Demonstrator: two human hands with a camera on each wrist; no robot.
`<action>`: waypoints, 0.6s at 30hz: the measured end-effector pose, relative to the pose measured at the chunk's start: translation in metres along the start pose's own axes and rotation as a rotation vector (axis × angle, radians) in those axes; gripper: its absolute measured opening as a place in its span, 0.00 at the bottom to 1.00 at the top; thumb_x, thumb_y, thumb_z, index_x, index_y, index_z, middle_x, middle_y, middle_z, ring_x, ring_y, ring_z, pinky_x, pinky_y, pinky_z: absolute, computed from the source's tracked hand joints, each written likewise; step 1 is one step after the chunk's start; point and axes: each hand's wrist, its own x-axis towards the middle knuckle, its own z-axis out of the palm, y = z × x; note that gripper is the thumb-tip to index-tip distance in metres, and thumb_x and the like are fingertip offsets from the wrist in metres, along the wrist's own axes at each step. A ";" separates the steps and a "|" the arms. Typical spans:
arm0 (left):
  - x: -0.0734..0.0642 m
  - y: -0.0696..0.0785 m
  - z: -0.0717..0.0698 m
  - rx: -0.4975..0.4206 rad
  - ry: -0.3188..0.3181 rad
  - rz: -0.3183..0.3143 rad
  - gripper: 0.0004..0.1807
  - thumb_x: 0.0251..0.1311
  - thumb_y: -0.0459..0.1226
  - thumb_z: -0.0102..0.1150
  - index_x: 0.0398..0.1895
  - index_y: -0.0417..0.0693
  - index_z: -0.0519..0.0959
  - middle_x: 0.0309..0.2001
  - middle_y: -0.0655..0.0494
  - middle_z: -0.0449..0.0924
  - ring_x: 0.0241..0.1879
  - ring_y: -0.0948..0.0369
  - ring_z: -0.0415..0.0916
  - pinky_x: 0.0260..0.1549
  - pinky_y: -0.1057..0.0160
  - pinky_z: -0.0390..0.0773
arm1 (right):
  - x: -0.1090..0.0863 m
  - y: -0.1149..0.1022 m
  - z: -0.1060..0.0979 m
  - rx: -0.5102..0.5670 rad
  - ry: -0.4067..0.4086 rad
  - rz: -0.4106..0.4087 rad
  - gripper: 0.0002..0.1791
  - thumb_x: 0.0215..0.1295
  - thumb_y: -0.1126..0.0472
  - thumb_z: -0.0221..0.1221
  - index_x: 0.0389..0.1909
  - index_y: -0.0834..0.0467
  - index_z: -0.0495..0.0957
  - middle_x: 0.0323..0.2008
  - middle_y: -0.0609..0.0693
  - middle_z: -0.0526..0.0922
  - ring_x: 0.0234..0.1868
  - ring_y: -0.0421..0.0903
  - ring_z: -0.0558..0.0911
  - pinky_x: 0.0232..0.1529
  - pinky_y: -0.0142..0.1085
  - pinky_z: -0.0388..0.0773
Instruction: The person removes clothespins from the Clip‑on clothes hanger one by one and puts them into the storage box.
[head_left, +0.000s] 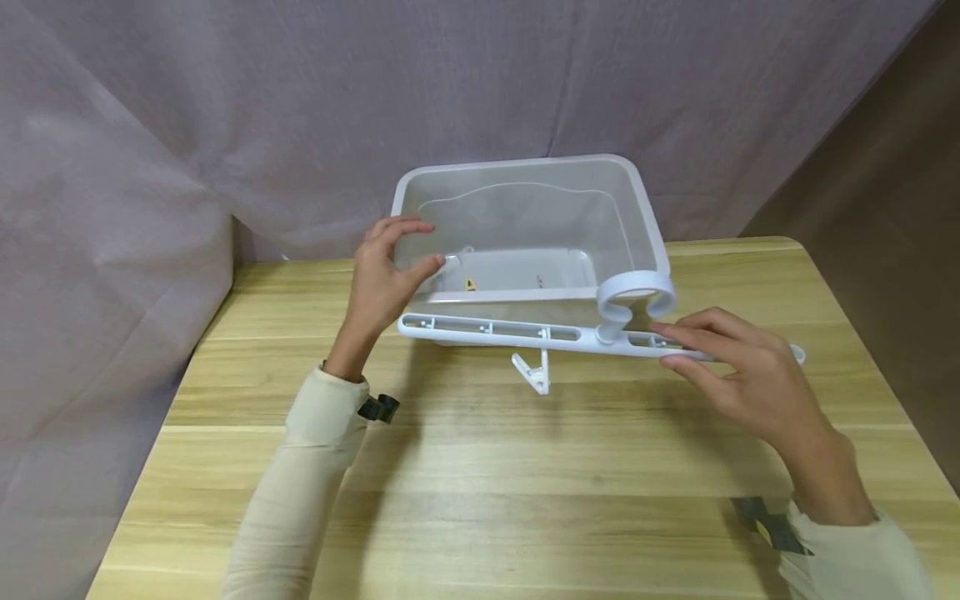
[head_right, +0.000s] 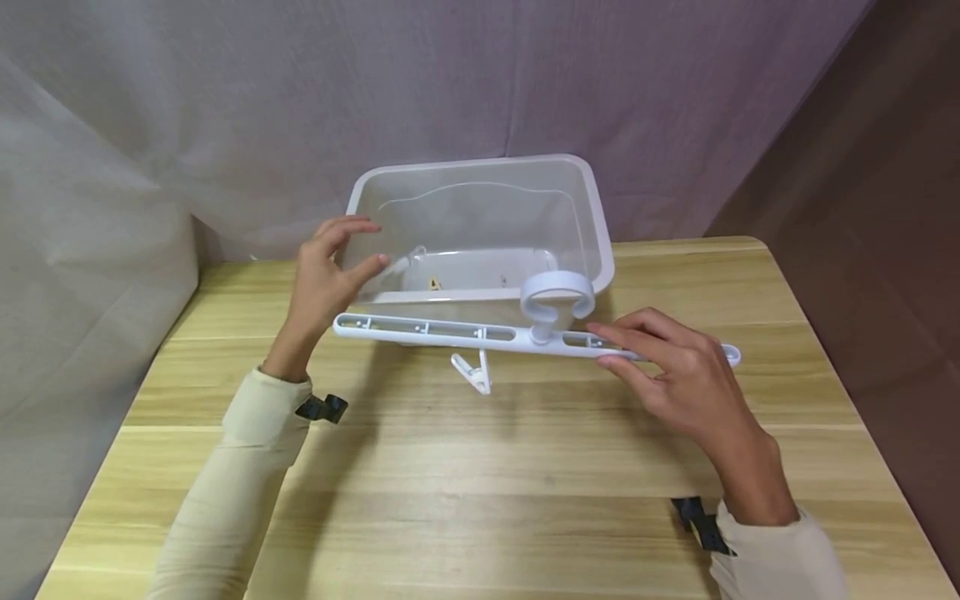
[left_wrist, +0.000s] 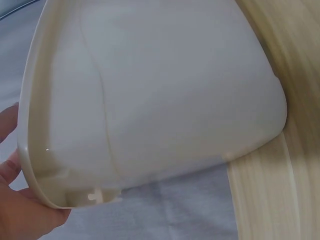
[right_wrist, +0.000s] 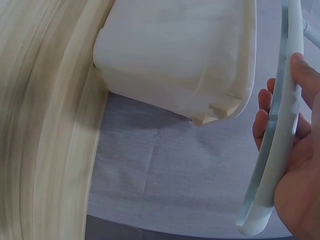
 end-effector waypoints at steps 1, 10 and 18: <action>0.000 0.000 0.000 0.000 -0.002 0.007 0.20 0.52 0.30 0.74 0.50 0.37 0.83 0.55 0.44 0.78 0.59 0.52 0.70 0.62 0.56 0.63 | 0.000 0.000 0.000 0.000 0.002 0.000 0.30 0.71 0.40 0.57 0.39 0.66 0.88 0.32 0.55 0.84 0.37 0.32 0.77 0.40 0.19 0.68; -0.005 0.000 -0.004 -0.062 -0.015 0.025 0.19 0.52 0.28 0.74 0.49 0.36 0.83 0.55 0.42 0.77 0.59 0.52 0.69 0.64 0.57 0.63 | 0.001 0.000 0.000 0.005 0.000 0.003 0.31 0.70 0.40 0.58 0.39 0.67 0.88 0.33 0.55 0.84 0.36 0.32 0.77 0.38 0.19 0.68; -0.009 0.003 -0.007 -0.054 -0.040 0.025 0.19 0.54 0.29 0.73 0.51 0.38 0.83 0.57 0.44 0.76 0.60 0.52 0.68 0.64 0.54 0.63 | 0.000 0.001 0.001 0.002 0.002 0.000 0.30 0.71 0.40 0.57 0.39 0.66 0.88 0.32 0.55 0.84 0.37 0.32 0.77 0.39 0.19 0.68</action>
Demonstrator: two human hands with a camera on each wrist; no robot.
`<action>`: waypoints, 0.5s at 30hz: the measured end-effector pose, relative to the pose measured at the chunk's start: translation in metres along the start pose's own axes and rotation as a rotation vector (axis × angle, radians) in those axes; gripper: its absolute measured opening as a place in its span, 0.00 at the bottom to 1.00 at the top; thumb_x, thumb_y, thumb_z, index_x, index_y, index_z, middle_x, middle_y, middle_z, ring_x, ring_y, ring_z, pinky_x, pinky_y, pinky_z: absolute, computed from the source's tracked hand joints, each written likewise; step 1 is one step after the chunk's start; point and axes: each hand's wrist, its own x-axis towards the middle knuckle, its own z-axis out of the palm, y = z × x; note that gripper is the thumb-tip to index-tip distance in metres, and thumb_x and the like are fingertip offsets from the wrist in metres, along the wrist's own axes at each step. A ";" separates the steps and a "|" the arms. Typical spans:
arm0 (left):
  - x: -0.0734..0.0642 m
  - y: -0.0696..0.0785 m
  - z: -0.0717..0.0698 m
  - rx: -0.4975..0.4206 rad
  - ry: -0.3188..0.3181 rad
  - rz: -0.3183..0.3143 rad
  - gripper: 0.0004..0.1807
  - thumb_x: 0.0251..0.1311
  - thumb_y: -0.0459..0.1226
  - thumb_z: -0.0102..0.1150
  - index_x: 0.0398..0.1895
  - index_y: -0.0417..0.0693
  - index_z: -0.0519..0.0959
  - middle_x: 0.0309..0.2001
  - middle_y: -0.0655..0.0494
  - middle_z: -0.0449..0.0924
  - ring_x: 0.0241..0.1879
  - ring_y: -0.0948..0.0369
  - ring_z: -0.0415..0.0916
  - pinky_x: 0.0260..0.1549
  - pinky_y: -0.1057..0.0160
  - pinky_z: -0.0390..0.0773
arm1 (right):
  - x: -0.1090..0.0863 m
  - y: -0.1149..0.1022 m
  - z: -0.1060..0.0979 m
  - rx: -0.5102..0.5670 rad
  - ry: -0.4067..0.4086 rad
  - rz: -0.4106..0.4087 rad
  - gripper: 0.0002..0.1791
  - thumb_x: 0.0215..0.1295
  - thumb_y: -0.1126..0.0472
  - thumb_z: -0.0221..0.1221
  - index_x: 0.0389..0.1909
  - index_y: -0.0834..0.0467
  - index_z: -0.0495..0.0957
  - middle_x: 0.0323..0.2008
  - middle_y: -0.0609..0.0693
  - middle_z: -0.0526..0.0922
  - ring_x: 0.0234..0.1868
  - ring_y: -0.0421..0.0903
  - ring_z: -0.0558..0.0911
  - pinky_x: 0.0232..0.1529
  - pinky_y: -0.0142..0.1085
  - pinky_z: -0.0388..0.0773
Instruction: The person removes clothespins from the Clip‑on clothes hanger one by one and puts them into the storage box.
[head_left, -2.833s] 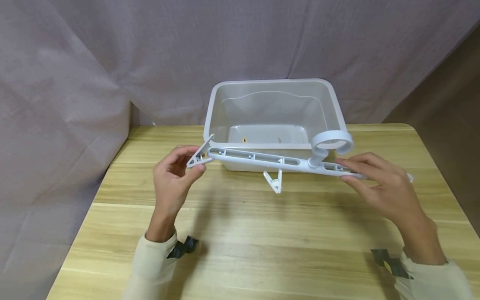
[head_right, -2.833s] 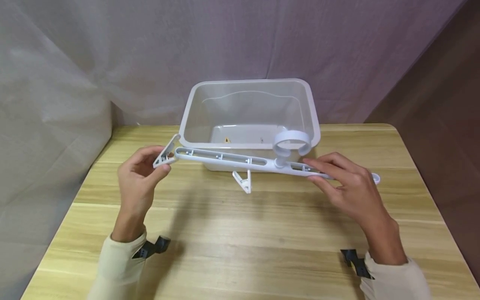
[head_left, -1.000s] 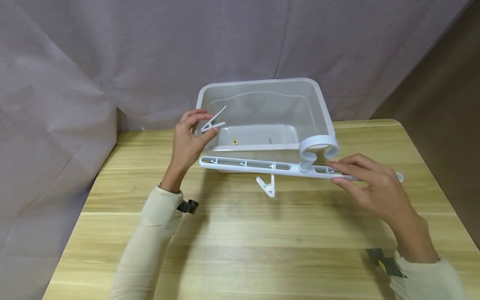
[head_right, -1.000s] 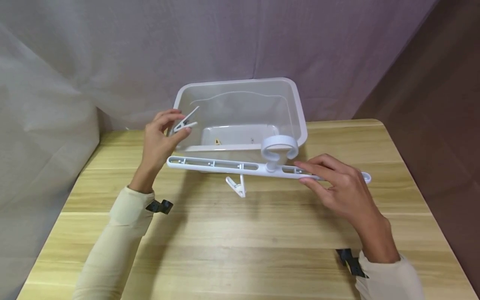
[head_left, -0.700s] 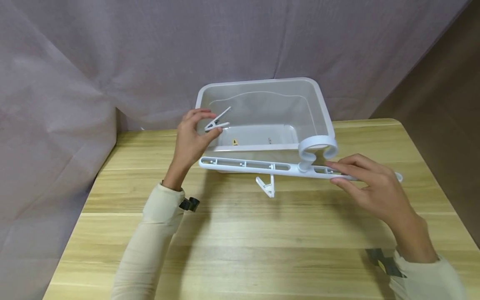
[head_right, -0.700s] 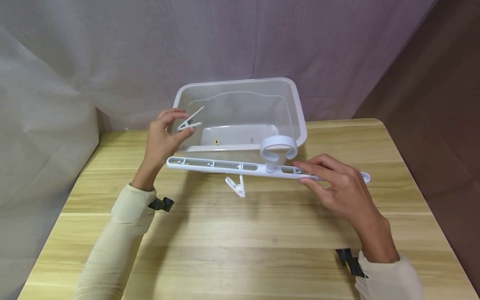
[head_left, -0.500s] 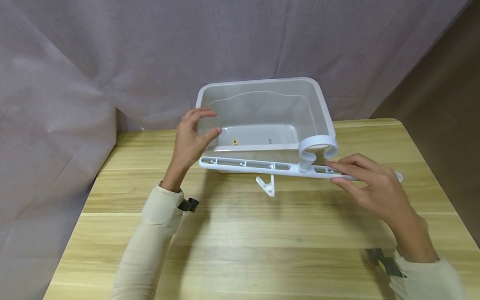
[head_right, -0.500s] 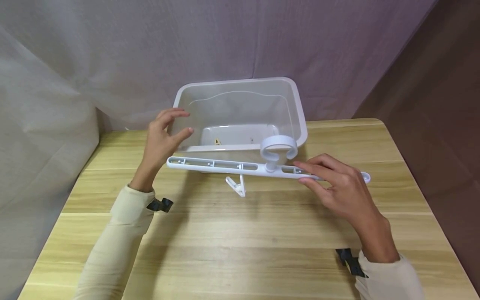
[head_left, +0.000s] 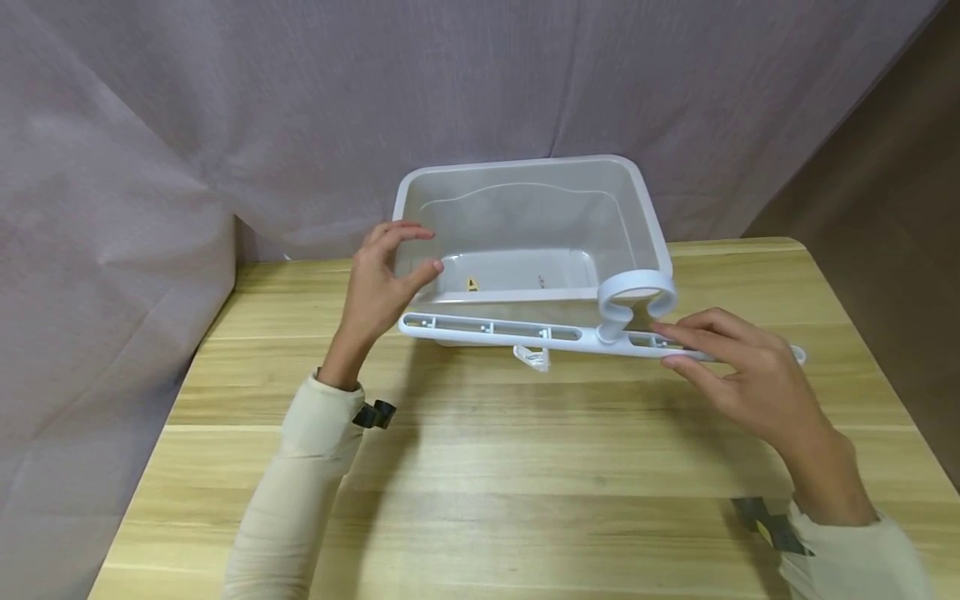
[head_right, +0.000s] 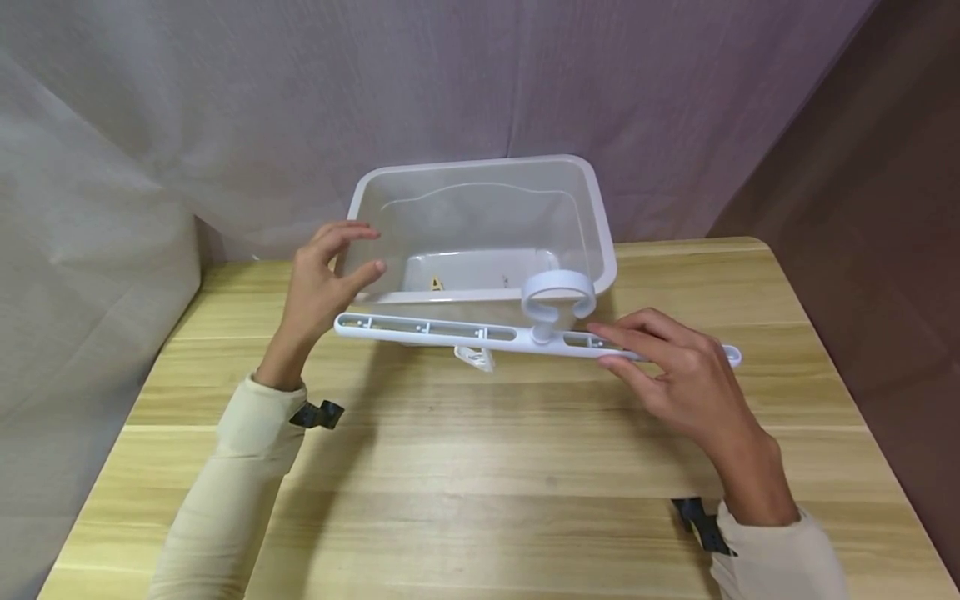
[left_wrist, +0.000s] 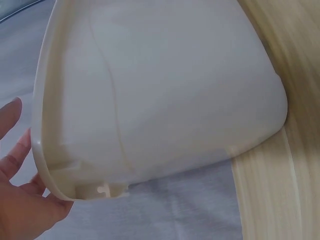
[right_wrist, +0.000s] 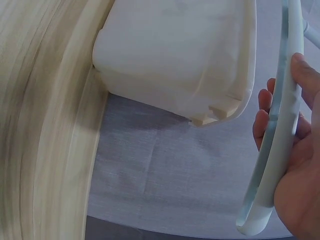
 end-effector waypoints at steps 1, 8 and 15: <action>0.000 0.000 -0.001 -0.009 0.000 -0.001 0.19 0.54 0.29 0.73 0.51 0.38 0.83 0.57 0.44 0.76 0.61 0.52 0.68 0.65 0.54 0.63 | 0.000 0.000 0.000 0.000 0.001 0.000 0.30 0.71 0.40 0.57 0.39 0.66 0.88 0.32 0.55 0.84 0.37 0.32 0.77 0.39 0.19 0.68; -0.004 0.002 -0.006 -0.068 0.000 0.012 0.19 0.54 0.27 0.73 0.51 0.36 0.83 0.56 0.45 0.77 0.60 0.54 0.70 0.63 0.51 0.67 | 0.001 0.000 0.001 0.000 0.005 -0.004 0.30 0.71 0.40 0.57 0.39 0.66 0.88 0.32 0.54 0.84 0.37 0.32 0.77 0.38 0.19 0.68; -0.006 0.012 -0.010 -0.160 -0.009 -0.002 0.19 0.55 0.23 0.70 0.51 0.33 0.81 0.55 0.44 0.78 0.58 0.56 0.72 0.59 0.55 0.72 | 0.001 -0.001 0.000 -0.001 0.006 0.003 0.31 0.71 0.40 0.57 0.38 0.66 0.88 0.32 0.55 0.84 0.39 0.30 0.76 0.40 0.18 0.67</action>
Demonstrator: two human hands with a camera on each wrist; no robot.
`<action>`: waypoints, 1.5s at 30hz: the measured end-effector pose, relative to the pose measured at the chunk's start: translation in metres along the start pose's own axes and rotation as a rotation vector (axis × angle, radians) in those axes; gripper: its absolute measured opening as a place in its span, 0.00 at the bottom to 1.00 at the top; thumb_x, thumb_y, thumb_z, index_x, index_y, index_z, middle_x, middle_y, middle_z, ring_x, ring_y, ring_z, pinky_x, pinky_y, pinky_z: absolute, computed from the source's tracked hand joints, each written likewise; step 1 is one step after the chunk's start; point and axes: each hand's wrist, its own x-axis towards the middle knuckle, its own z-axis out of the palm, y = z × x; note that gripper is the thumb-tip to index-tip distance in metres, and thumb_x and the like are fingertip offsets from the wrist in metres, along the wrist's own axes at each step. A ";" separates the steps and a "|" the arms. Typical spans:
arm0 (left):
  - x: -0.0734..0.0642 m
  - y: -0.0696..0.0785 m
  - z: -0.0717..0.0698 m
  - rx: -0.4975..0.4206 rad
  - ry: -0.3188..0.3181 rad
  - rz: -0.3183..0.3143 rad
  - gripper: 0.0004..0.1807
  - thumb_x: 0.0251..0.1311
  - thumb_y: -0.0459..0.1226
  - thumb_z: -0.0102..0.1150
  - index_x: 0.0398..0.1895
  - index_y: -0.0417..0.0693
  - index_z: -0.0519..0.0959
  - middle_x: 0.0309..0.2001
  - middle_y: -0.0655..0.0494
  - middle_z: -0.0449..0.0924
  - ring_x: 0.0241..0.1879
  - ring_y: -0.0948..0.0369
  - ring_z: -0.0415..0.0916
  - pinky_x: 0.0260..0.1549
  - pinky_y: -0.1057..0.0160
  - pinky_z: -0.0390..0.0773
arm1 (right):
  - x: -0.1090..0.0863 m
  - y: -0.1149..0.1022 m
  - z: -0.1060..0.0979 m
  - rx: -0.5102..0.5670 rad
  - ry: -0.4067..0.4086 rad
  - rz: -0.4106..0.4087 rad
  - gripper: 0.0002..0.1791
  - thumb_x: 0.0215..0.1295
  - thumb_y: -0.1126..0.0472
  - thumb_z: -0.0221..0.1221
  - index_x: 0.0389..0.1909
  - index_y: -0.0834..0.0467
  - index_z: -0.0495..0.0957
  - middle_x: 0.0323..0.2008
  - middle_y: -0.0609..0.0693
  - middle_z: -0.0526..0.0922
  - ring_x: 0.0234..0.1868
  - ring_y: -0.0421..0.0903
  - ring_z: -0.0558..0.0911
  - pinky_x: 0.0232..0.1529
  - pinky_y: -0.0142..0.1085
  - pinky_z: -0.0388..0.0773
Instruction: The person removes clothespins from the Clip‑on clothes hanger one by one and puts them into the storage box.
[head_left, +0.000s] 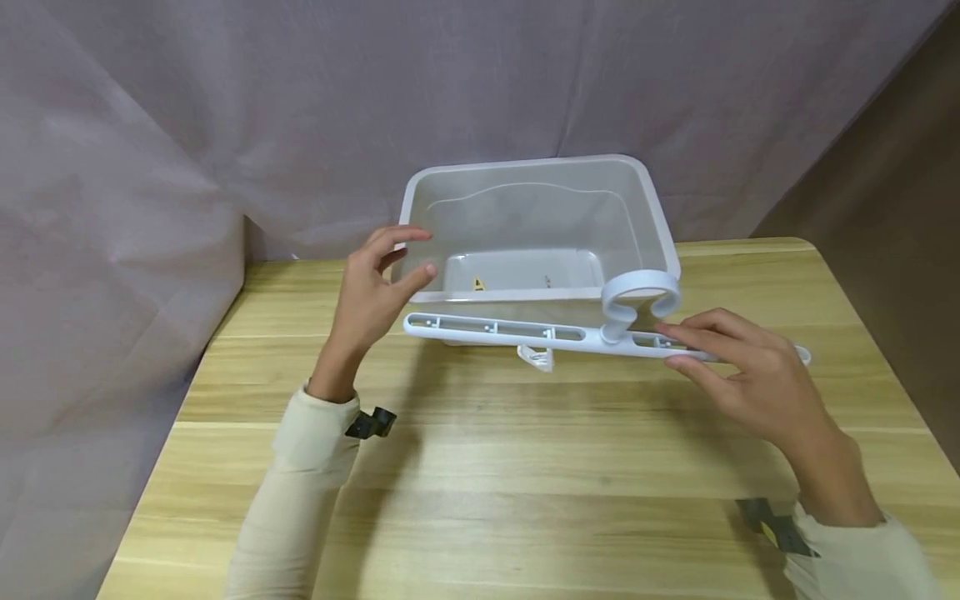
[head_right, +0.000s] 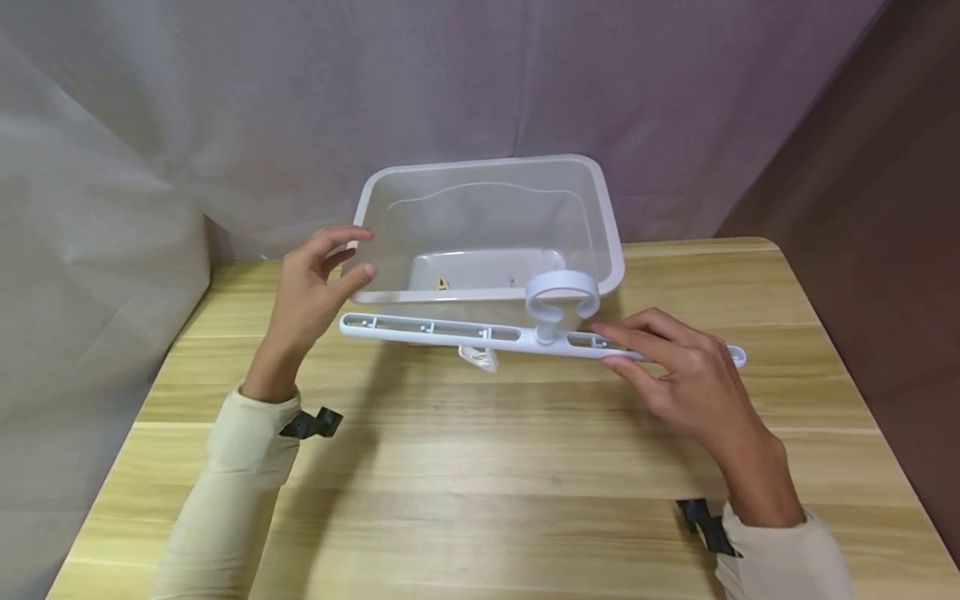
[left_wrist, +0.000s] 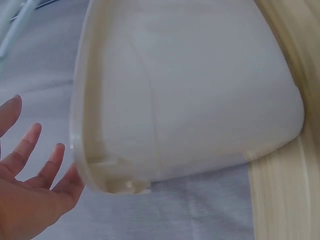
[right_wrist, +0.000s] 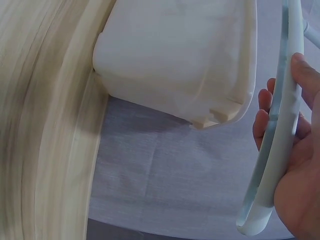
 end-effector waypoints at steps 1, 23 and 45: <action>-0.001 0.002 -0.001 -0.013 -0.005 -0.002 0.19 0.55 0.23 0.69 0.52 0.33 0.81 0.55 0.44 0.78 0.58 0.56 0.72 0.59 0.56 0.72 | 0.000 0.000 0.000 0.004 0.001 0.000 0.31 0.71 0.40 0.57 0.38 0.66 0.88 0.32 0.55 0.84 0.39 0.29 0.76 0.40 0.18 0.67; -0.032 0.048 -0.007 0.288 -0.043 0.277 0.27 0.54 0.29 0.73 0.58 0.35 0.78 0.56 0.42 0.77 0.59 0.50 0.70 0.60 0.52 0.67 | 0.004 0.004 0.002 0.006 -0.011 -0.006 0.30 0.71 0.40 0.57 0.40 0.66 0.88 0.32 0.54 0.84 0.35 0.34 0.77 0.38 0.19 0.68; -0.060 0.071 0.001 0.374 0.080 0.459 0.20 0.55 0.29 0.71 0.51 0.35 0.80 0.51 0.37 0.78 0.62 0.41 0.69 0.64 0.47 0.65 | 0.006 0.008 0.004 -0.014 0.006 -0.011 0.31 0.71 0.39 0.57 0.40 0.66 0.88 0.32 0.54 0.84 0.36 0.33 0.76 0.37 0.19 0.67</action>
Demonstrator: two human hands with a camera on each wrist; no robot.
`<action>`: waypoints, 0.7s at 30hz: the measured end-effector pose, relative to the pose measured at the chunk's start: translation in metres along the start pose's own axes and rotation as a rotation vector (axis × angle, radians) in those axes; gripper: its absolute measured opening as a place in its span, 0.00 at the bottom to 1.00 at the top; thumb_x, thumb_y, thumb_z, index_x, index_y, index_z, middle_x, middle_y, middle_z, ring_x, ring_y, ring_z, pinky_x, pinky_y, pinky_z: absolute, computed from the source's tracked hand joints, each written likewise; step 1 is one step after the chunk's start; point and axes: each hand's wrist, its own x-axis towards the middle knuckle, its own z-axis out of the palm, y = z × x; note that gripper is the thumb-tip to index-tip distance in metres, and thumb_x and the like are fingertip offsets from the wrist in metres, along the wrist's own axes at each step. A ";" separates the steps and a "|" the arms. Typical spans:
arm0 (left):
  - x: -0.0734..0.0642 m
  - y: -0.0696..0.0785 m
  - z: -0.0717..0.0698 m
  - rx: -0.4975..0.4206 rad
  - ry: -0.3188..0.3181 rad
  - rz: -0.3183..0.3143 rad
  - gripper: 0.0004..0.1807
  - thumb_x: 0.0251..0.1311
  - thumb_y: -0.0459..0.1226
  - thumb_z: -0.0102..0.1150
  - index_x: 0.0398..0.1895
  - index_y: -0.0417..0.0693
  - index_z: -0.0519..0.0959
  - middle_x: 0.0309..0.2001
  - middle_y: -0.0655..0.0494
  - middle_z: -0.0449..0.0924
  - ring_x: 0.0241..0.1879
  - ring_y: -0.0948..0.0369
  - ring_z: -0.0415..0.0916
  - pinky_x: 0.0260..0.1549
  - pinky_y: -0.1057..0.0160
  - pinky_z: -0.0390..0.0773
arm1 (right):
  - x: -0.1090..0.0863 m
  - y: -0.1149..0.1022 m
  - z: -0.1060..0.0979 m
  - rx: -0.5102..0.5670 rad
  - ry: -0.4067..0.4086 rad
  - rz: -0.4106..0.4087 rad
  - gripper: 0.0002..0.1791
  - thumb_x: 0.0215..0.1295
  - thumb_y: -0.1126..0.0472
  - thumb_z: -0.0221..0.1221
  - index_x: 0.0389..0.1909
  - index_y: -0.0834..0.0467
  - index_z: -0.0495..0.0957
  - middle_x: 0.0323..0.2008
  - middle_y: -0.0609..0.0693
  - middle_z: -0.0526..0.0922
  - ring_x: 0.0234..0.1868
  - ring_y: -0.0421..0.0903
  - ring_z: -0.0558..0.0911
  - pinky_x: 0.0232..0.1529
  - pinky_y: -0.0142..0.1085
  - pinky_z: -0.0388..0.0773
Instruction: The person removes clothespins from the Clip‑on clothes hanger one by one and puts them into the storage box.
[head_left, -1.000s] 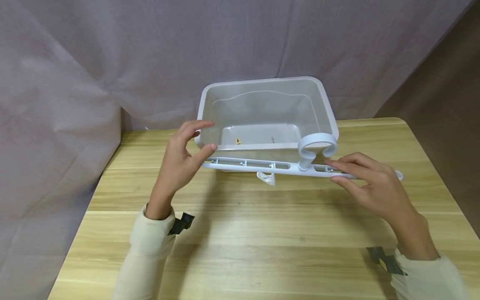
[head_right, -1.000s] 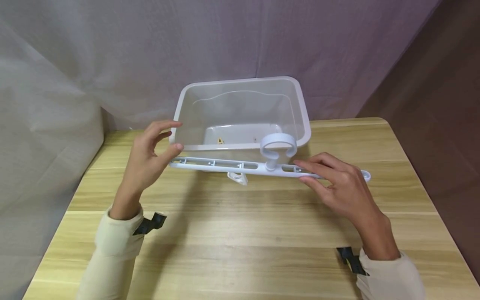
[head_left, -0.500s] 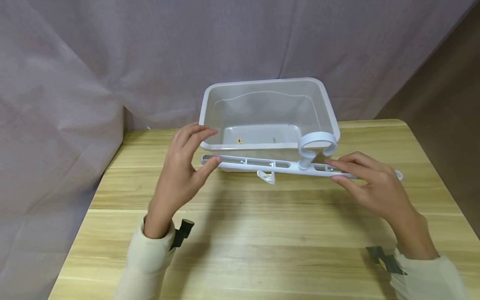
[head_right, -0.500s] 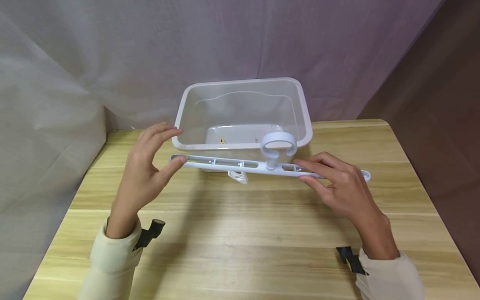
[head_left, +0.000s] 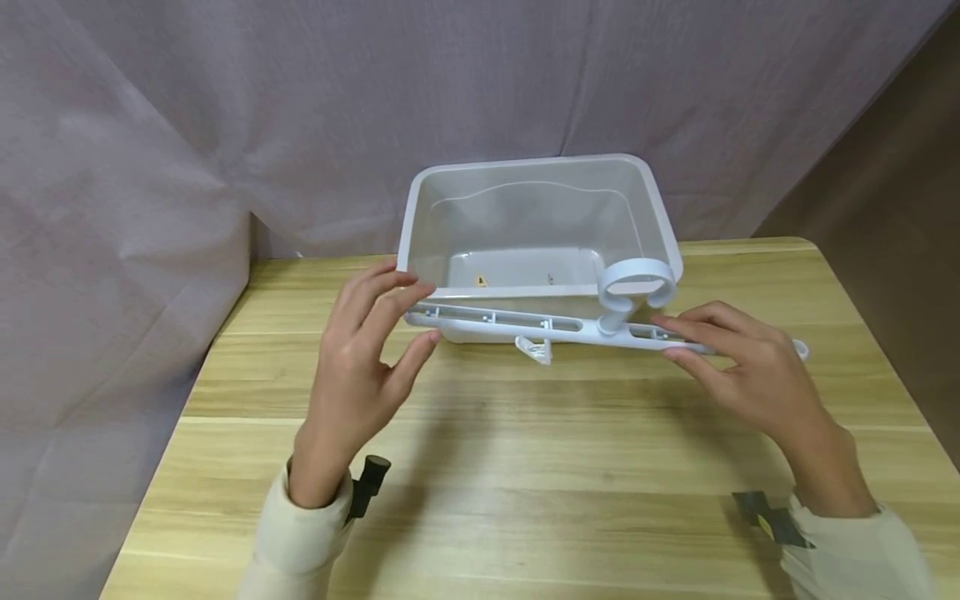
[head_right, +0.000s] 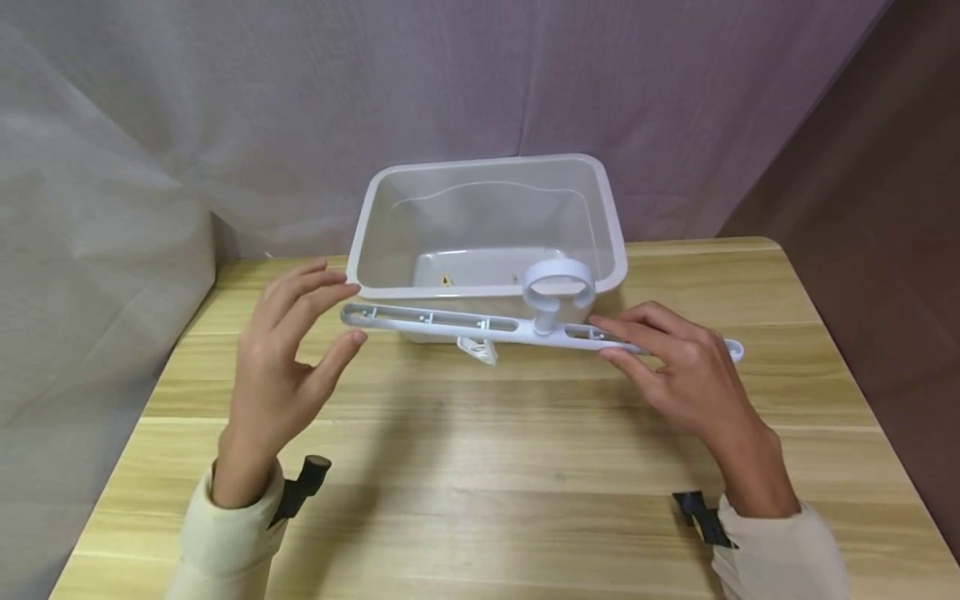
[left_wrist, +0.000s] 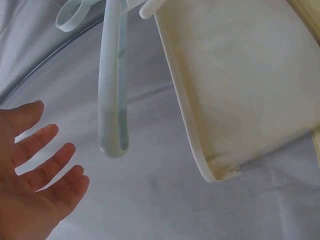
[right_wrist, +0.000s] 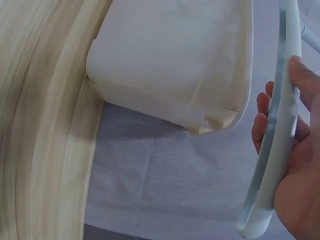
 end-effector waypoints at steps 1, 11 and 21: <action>-0.001 0.001 0.001 -0.001 0.005 0.006 0.19 0.56 0.30 0.70 0.51 0.35 0.80 0.51 0.37 0.78 0.62 0.41 0.69 0.64 0.47 0.65 | 0.000 0.000 0.000 -0.003 0.000 0.001 0.31 0.71 0.39 0.57 0.39 0.66 0.88 0.32 0.54 0.84 0.35 0.33 0.76 0.37 0.19 0.67; -0.011 0.007 0.012 -0.006 -0.058 0.065 0.20 0.74 0.45 0.55 0.51 0.34 0.80 0.51 0.36 0.78 0.59 0.38 0.71 0.63 0.47 0.67 | 0.000 0.002 0.001 -0.007 -0.005 0.010 0.32 0.71 0.39 0.57 0.39 0.67 0.88 0.32 0.54 0.84 0.33 0.35 0.76 0.34 0.19 0.67; -0.022 0.016 0.021 -0.001 -0.122 0.080 0.22 0.75 0.46 0.51 0.51 0.34 0.79 0.52 0.37 0.77 0.60 0.38 0.70 0.65 0.47 0.65 | 0.000 0.002 0.001 -0.019 -0.006 0.021 0.31 0.70 0.38 0.57 0.40 0.65 0.88 0.32 0.53 0.84 0.33 0.35 0.76 0.33 0.19 0.67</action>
